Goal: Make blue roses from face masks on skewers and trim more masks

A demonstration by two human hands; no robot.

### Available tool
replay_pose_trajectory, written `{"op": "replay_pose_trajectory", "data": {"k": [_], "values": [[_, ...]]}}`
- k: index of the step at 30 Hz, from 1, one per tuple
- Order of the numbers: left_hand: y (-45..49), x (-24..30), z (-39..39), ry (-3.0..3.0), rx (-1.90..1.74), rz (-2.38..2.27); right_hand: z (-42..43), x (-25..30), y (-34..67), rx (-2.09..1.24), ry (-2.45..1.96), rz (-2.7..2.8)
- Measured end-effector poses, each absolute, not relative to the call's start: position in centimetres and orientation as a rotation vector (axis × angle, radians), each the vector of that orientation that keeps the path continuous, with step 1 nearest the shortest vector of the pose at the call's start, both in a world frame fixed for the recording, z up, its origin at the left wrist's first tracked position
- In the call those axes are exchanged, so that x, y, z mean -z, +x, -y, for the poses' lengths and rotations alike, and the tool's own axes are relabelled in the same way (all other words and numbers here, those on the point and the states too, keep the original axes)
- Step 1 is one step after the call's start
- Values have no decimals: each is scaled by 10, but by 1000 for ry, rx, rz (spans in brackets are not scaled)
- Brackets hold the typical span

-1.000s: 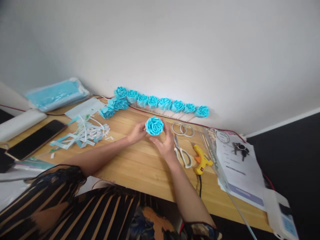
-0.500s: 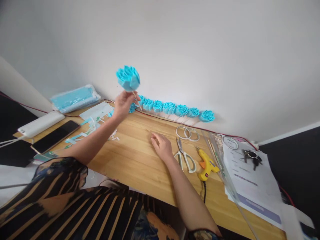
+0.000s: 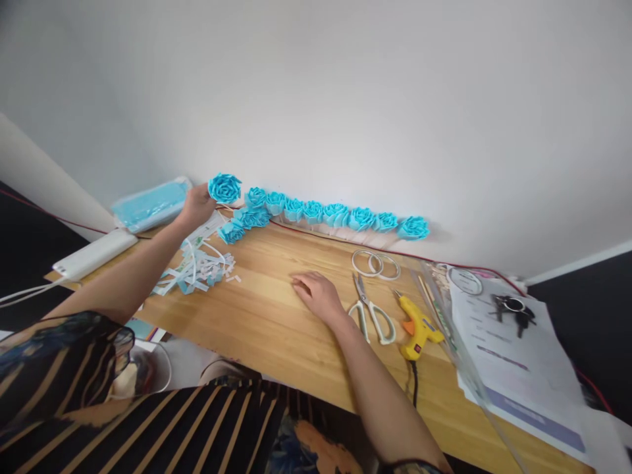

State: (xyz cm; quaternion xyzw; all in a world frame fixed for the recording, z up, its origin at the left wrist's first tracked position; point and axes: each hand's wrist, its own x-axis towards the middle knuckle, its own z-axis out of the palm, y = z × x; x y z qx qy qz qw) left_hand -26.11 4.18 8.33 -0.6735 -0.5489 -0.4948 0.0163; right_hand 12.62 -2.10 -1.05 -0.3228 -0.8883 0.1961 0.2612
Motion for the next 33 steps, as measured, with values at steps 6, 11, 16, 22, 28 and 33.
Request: {"op": "replay_pose_trajectory", "data": {"k": [6, 11, 16, 22, 28, 33], "values": [[-270, -76, -45, -2112, 1528, 1749, 20, 11, 127, -540, -868, 2399], [-282, -69, -48, -2077, 1425, 1869, 20, 10, 127, -539, -851, 2412], [-297, -57, -56, -2033, 1273, 2011, 21, 9, 127, -538, -851, 2402], [-308, -38, -68, -2005, 1045, 2112, 21, 10, 128, -518, -840, 2405], [-314, -30, -79, -2027, 957, 2113, 21, 9, 127, -523, -834, 2406], [-316, -27, -87, -2051, 908, 2105, 22, 9, 128, -531, -832, 2400]]}}
